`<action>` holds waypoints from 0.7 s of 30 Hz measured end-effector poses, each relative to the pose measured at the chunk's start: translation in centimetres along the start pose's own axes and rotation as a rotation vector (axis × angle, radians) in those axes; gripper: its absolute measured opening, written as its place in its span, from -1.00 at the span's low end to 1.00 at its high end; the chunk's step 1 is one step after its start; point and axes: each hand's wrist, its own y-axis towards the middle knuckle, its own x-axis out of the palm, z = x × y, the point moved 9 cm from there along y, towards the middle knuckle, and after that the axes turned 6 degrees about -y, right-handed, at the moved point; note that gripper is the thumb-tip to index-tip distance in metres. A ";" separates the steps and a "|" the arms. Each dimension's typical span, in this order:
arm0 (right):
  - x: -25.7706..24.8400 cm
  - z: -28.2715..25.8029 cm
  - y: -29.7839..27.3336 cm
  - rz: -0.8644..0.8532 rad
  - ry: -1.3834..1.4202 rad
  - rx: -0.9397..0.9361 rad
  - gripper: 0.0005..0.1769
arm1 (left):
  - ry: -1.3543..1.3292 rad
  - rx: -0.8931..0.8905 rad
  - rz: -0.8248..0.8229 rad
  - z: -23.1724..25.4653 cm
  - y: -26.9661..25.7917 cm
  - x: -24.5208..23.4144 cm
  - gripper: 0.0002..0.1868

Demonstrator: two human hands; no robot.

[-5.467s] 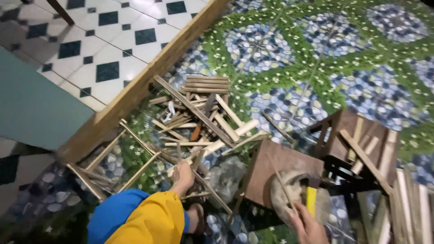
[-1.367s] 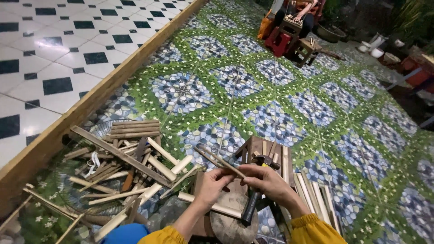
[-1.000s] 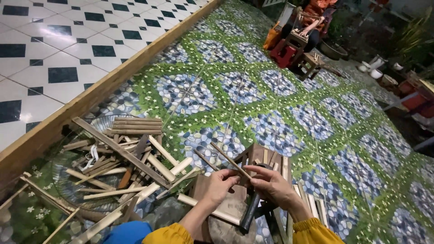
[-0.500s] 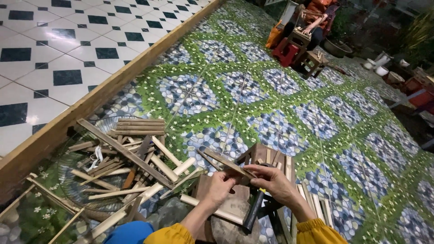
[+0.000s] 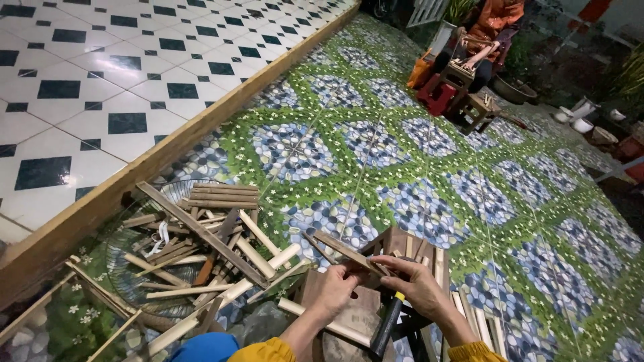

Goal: Assembling small wooden frames by aligning slats and hammering them together.

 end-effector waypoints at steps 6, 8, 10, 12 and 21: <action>0.1 0.1 0.2 -0.022 0.009 0.040 -0.45 | 0.748 -0.331 -0.021 3.4 -2.7 -1.2 -0.44; -0.1 -0.6 0.3 -0.035 -0.047 0.013 -0.48 | 0.866 -0.356 0.046 6.4 -3.0 -5.3 -0.60; 0.5 -1.1 0.1 -0.055 -0.092 -0.004 -0.50 | 0.989 -0.398 0.110 9.7 -4.6 -9.5 -0.71; 0.5 -1.7 -0.2 -0.064 -0.198 -0.025 -0.50 | 0.840 -0.145 0.385 15.9 -6.5 -13.3 -0.68; 0.8 -0.3 1.7 -0.061 -0.230 -0.090 -0.51 | 0.691 -0.259 0.660 21.0 -15.8 -16.7 -0.70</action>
